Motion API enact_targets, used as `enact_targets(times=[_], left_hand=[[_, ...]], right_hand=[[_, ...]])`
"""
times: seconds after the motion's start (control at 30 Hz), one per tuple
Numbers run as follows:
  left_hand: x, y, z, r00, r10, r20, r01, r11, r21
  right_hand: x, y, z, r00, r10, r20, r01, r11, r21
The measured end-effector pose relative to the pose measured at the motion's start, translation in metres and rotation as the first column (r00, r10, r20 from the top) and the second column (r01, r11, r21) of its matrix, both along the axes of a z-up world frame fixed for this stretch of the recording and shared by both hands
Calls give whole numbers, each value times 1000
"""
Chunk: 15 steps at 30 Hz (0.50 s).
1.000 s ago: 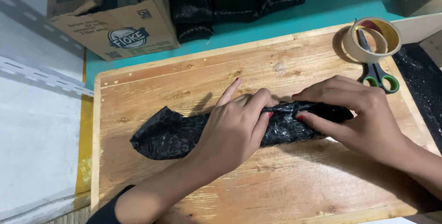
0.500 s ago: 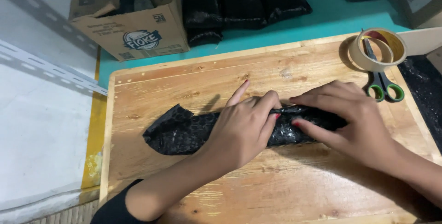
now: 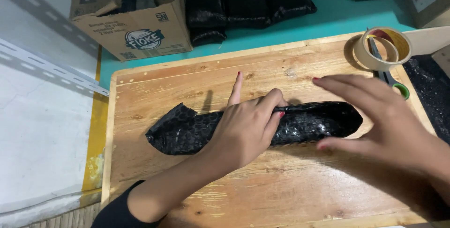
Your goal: Wrapping a long object in black bubble wrap and securing it with tape on a wooden workbench.
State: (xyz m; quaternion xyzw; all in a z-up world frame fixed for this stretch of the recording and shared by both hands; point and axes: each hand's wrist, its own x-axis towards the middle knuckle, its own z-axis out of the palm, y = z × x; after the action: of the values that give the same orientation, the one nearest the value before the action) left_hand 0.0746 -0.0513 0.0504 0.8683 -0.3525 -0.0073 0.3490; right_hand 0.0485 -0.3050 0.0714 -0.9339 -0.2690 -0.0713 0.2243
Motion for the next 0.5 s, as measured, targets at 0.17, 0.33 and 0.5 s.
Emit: enact_targets(times=[0.17,0.33,0.5], left_hand=[[-1,2,0,1000,-15,24,17,995,-95],[3,5,1,999,-20,-50,14,994,-106],[2,8,0,996,-81,-30,72,971,-227]], right_hand=[[7,8,-21,991,9,-131,6,994,110],[6,14,-22,932,-110,-345,208,942,263],[5,11,-25,782,-102,-615,422,812,403]])
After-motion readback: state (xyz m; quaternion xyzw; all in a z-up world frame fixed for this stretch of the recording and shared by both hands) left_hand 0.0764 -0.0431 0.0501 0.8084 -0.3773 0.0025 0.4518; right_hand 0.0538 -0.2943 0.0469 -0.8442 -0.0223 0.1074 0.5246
